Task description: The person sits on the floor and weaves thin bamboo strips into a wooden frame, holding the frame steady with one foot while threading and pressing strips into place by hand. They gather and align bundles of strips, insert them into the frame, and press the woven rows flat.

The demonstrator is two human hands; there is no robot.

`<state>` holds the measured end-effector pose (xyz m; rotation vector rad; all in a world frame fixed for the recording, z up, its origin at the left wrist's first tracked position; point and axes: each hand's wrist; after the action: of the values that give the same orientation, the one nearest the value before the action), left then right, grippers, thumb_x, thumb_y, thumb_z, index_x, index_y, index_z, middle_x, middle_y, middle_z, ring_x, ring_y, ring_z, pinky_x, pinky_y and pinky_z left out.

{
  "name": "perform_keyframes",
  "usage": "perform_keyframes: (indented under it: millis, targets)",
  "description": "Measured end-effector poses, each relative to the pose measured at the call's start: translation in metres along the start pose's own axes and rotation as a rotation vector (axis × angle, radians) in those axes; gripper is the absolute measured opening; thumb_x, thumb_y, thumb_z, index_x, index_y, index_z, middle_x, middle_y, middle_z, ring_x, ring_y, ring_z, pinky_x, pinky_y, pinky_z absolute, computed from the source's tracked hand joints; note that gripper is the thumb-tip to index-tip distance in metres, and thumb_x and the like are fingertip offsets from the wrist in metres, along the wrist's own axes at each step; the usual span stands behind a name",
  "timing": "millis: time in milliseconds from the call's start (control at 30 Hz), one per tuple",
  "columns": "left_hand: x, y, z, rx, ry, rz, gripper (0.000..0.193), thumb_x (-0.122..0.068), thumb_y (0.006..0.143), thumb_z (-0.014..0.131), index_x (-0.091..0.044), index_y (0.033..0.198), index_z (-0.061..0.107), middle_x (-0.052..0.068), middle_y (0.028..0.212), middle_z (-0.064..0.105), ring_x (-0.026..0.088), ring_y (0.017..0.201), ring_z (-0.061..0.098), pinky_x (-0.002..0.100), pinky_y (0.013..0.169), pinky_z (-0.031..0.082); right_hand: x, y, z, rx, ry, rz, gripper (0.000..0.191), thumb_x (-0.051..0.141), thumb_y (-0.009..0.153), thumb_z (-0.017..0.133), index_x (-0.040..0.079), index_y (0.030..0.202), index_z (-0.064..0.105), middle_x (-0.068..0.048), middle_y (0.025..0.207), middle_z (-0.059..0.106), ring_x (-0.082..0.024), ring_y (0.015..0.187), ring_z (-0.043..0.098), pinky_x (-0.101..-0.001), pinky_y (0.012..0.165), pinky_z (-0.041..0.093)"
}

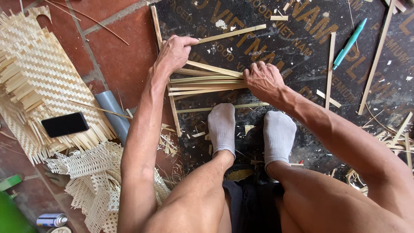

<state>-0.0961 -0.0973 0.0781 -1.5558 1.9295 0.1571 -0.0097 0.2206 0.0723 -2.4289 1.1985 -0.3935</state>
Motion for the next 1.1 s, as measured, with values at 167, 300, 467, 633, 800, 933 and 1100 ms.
perform_keyframes:
  millis: [167,300,467,633,800,933,1100]
  targets:
    - [-0.047,-0.029,-0.034,-0.213,-0.232,0.028,0.031,-0.01,0.099,0.058,-0.009,0.127,0.071,0.013,0.12,0.076,0.024,0.107,0.074,0.036,0.095,0.057,0.006,-0.011,0.012,-0.224,-0.038,-0.01,0.025,0.02,0.099,0.055,-0.001,0.11,0.063,-0.016,0.1,0.066,-0.027,0.093,0.067,-0.0412,0.081,0.049]
    - [-0.161,-0.102,-0.08,0.138,-0.471,0.355,0.041,-0.007,0.094,0.06,-0.005,0.135,0.064,0.011,0.121,0.074,0.021,0.107,0.073,0.031,0.093,0.059,0.015,-0.008,0.011,-0.2,0.058,0.059,0.02,0.017,0.1,0.054,0.002,0.111,0.063,-0.016,0.102,0.07,-0.029,0.094,0.071,-0.0456,0.089,0.046]
    - [-0.301,-0.217,-0.104,0.443,-0.943,1.096,0.033,-0.01,0.093,0.062,-0.005,0.126,0.063,0.01,0.114,0.072,0.022,0.102,0.071,0.033,0.089,0.058,0.03,-0.01,-0.001,-0.184,0.089,0.054,0.018,0.014,0.092,0.057,0.004,0.105,0.065,-0.018,0.1,0.069,-0.031,0.083,0.072,-0.0502,0.078,0.054]
    - [-0.338,-0.245,-0.125,0.397,-0.985,1.212,0.025,-0.012,0.093,0.065,-0.006,0.117,0.063,0.01,0.107,0.07,0.024,0.097,0.069,0.035,0.085,0.056,0.051,-0.029,0.006,-0.2,0.16,0.133,0.019,0.01,0.096,0.054,-0.005,0.105,0.062,-0.024,0.1,0.068,-0.031,0.075,0.073,-0.0459,0.066,0.058]
    - [-0.361,-0.257,-0.138,0.381,-0.942,1.289,0.018,-0.014,0.093,0.067,-0.006,0.108,0.062,0.009,0.1,0.067,0.025,0.092,0.067,0.037,0.081,0.054,0.057,-0.032,0.014,-0.199,0.129,0.144,0.018,0.012,0.096,0.054,-0.002,0.102,0.064,-0.021,0.1,0.07,-0.031,0.084,0.072,-0.0434,0.067,0.059]
    - [-0.361,-0.26,-0.143,0.324,-0.887,1.352,0.015,-0.016,0.092,0.069,-0.006,0.101,0.062,0.009,0.095,0.066,0.026,0.088,0.066,0.038,0.078,0.053,0.056,-0.034,0.013,-0.372,0.106,0.125,0.017,0.015,0.09,0.054,0.003,0.096,0.065,-0.018,0.096,0.071,-0.032,0.081,0.073,-0.0447,0.063,0.058]
    - [-0.342,-0.252,-0.15,0.252,-0.818,1.4,0.015,-0.018,0.092,0.071,-0.007,0.093,0.062,0.009,0.088,0.063,0.028,0.083,0.064,0.04,0.074,0.051,0.04,-0.055,0.004,-0.175,0.185,0.13,0.018,0.016,0.101,0.049,0.003,0.108,0.059,-0.017,0.086,0.072,-0.034,0.077,0.074,-0.0489,0.063,0.057]
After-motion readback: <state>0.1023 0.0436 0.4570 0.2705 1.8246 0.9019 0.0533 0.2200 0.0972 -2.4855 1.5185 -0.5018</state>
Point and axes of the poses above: each hand's wrist, its own y-axis towards the middle knuckle, its own z-axis out of the palm, x = y × z
